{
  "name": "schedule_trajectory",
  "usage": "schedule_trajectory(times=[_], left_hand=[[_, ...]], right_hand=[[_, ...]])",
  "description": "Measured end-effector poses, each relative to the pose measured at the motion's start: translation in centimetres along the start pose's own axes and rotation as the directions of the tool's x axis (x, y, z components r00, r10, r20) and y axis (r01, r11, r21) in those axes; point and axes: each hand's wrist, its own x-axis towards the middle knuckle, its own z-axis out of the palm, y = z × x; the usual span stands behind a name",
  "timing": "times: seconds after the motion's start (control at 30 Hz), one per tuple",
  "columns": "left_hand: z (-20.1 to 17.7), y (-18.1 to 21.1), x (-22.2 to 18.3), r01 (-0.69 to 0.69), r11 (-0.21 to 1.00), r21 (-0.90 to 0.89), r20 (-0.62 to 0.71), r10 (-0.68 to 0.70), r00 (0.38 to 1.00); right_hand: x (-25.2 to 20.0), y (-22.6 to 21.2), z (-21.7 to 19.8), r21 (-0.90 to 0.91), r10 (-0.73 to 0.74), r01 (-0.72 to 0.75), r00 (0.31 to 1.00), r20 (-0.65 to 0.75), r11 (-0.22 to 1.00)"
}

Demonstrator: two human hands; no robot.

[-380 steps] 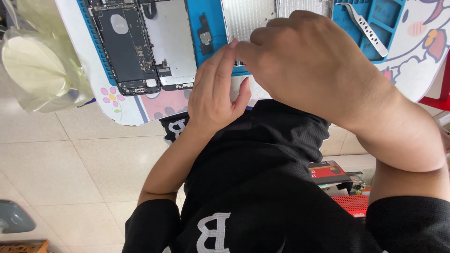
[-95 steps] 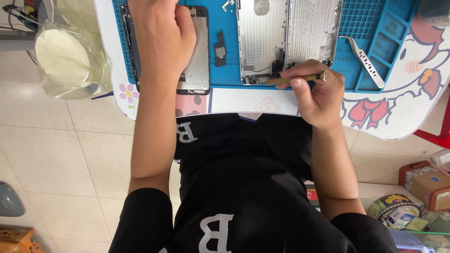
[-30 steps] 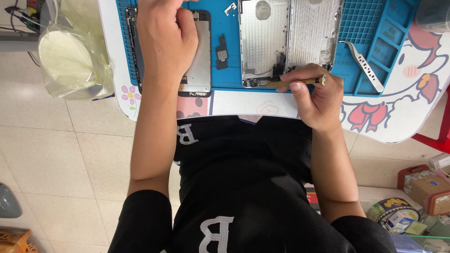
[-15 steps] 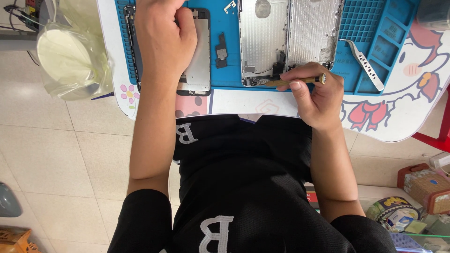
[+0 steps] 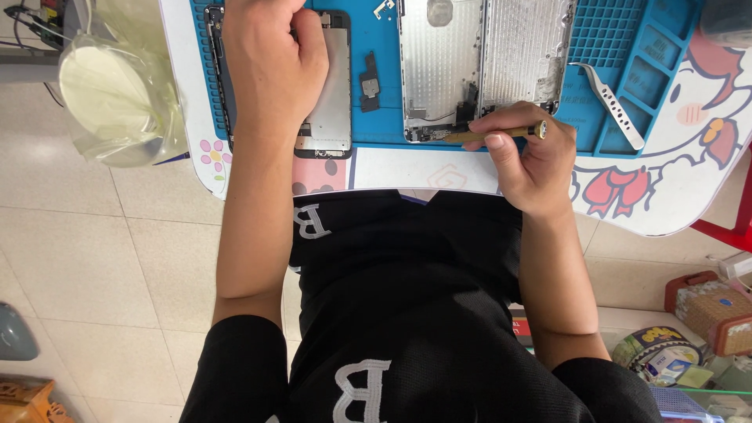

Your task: The recorder is repairing internal components of a disassembled mobile phone using a screwdriver and tweezers at a workbench.

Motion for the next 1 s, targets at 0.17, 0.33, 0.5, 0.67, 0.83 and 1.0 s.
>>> schedule_trajectory(times=[0.17,0.33,0.5,0.67,0.83,1.0], left_hand=[[-0.1,-0.3,0.1,0.024,0.999,-0.039,0.009,-0.024,1.0],[-0.6,0.3,0.5,0.008,0.999,-0.049,-0.002,-0.008,1.0],[-2.9,5.3,2.4,-0.065,0.997,-0.03,-0.036,0.064,0.997],[-3.1,10.5,-2.0,-0.093,0.994,-0.051,0.098,0.098,0.99],[-1.9,12.5,-7.8,0.061,0.989,-0.132,0.297,-0.02,0.955],[0.0,12.1,-8.7,-0.083,0.994,-0.069,0.238,0.097,0.966]], right_hand=[[0.0,-0.1,0.0,0.008,0.002,-0.002,1.0,0.002,1.0],[-0.2,0.1,0.0,0.023,-0.012,0.012,1.0,-0.008,1.0],[-0.5,0.5,0.0,0.076,-0.025,0.031,0.997,-0.073,0.997],[-0.3,0.5,0.2,0.015,-0.07,0.071,0.995,-0.07,0.997],[-0.1,0.0,0.8,-0.073,-0.136,0.134,0.991,-0.017,0.988],[1.0,-0.4,2.4,-0.076,-0.194,0.191,0.98,-0.036,0.979]])
